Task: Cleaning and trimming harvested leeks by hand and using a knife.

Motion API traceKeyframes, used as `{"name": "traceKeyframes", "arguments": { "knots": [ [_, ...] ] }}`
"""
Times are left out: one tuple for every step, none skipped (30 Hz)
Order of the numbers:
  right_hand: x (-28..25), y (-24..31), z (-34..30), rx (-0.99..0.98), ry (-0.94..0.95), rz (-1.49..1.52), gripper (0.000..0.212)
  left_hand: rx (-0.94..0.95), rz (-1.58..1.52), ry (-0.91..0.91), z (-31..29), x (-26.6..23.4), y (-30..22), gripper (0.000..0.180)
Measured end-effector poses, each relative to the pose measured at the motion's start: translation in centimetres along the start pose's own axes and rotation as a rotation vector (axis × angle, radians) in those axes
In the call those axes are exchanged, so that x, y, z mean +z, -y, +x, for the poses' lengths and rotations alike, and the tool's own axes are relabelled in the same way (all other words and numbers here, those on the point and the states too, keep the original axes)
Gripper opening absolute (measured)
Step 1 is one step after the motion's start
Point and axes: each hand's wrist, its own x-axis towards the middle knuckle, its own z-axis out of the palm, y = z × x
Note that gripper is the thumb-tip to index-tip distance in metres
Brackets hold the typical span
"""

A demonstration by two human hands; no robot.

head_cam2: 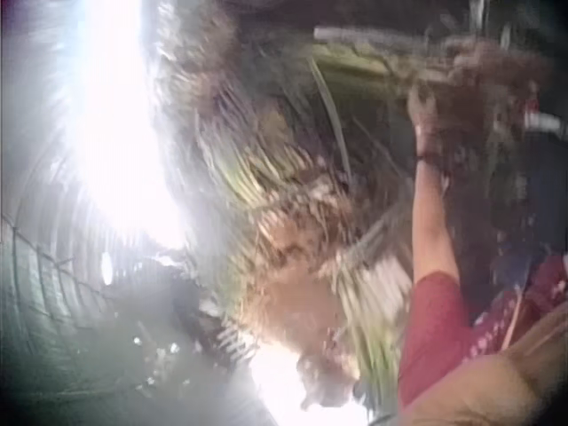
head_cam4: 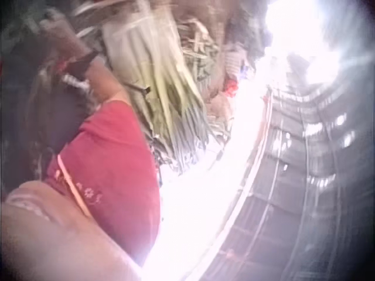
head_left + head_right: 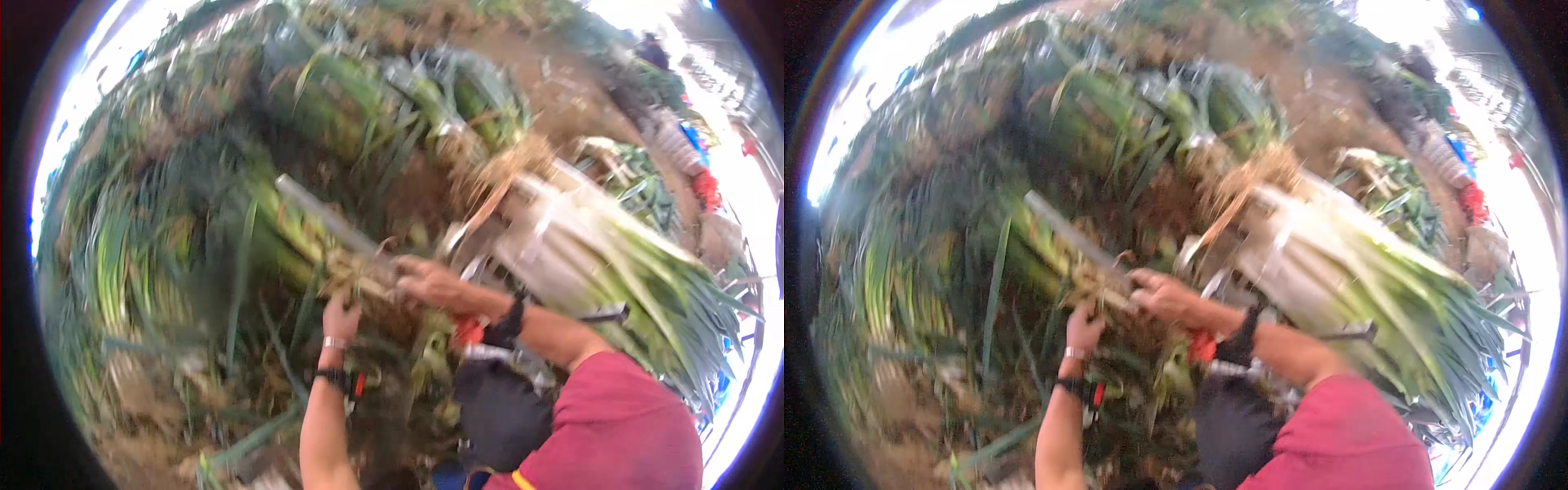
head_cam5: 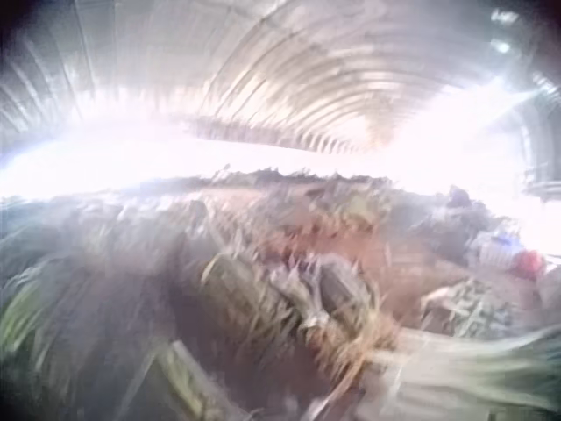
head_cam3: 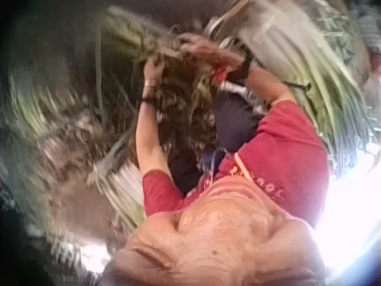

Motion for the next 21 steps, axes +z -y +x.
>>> {"name": "traceKeyframes", "arguments": {
  "knots": [
    [-0.7,-3.9,-0.6,-0.027,-0.042,-0.109,0.042,0.085,-0.015,-0.095,-0.1,0.1,-0.1,0.044],
    [0.0,-3.5,-2.3,-0.044,-0.078,-0.326,0.043,0.146,0.076,-0.143,-0.9,-0.5,0.4,0.045],
    [-1.3,-9.1,-3.2,-0.078,-0.116,-0.292,0.047,0.042,-0.006,-0.068,-0.9,0.0,-1.2,0.048],
    [-0.3,-7.1,-4.7,0.054,-0.046,-0.301,0.052,0.009,0.099,-0.091,-1.8,-0.4,0.1,0.051],
    [0.1,-6.4,-6.1,0.140,-0.030,-0.320,0.054,0.065,0.154,-0.107,-2.1,-0.2,0.4,0.053],
    [-0.3,-8.6,-7.2,0.063,-0.023,-0.382,0.047,0.143,0.215,-0.122,-2.2,-0.1,0.3,0.056],
    [-0.4,-9.2,-8.2,0.013,-0.010,-0.514,0.045,0.055,0.112,-0.131,-2.3,0.2,-0.8,0.054],
    [-0.5,-9.4,-9.3,0.050,-0.031,-0.593,0.045,-0.031,-0.002,-0.152,-2.3,0.5,-2.0,0.053],
    [0.0,-9.6,-9.7,0.009,-0.046,-0.639,0.042,-0.075,-0.030,-0.174,-2.3,-0.2,-1.6,0.051],
    [0.1,-10.0,-10.2,-0.021,-0.069,-0.693,0.040,-0.117,-0.073,-0.186,-2.0,0.0,-1.5,0.049],
    [0.1,-10.4,-10.5,-0.015,-0.073,-0.718,0.040,-0.156,-0.117,-0.195,-1.9,0.3,-1.5,0.047],
    [0.0,-10.8,-10.7,-0.008,-0.081,-0.743,0.039,-0.145,-0.148,-0.291,-1.7,0.8,-1.6,0.042],
    [0.0,-11.2,-10.8,-0.002,-0.094,-0.765,0.038,-0.180,-0.167,-0.290,-1.4,1.0,-1.3,0.042],
    [-0.1,-11.6,-11.0,-0.002,-0.102,-0.776,0.038,-0.211,-0.185,-0.288,-1.2,1.2,-1.0,0.042],
    [-0.1,-11.9,-11.1,-0.001,-0.112,-0.786,0.038,-0.231,-0.173,-0.286,-1.3,1.5,-0.8,0.041],
    [-0.1,-12.1,-10.9,-0.007,-0.124,-0.795,0.038,-0.245,-0.159,-0.289,-1.1,1.7,-0.4,0.040],
    [0.0,-12.2,-10.7,-0.013,-0.121,-0.811,0.038,-0.259,-0.144,-0.291,-0.9,1.8,-0.1,0.038],
    [0.3,-12.3,-10.5,-0.020,-0.119,-0.827,0.038,-0.269,-0.125,-0.290,-0.7,1.8,0.2,0.036],
    [0.2,-12.7,-10.5,-0.017,-0.125,-0.844,0.037,-0.275,-0.109,-0.277,-0.5,1.9,-0.2,0.033],
    [0.1,-13.0,-10.5,-0.014,-0.126,-0.845,0.037,-0.281,-0.093,-0.264,-0.1,2.1,-0.6,0.031],
    [0.0,-13.4,-10.6,-0.011,-0.127,-0.846,0.037,-0.258,-0.093,-0.280,-0.2,2.5,-1.0,0.028]
  ]
}}
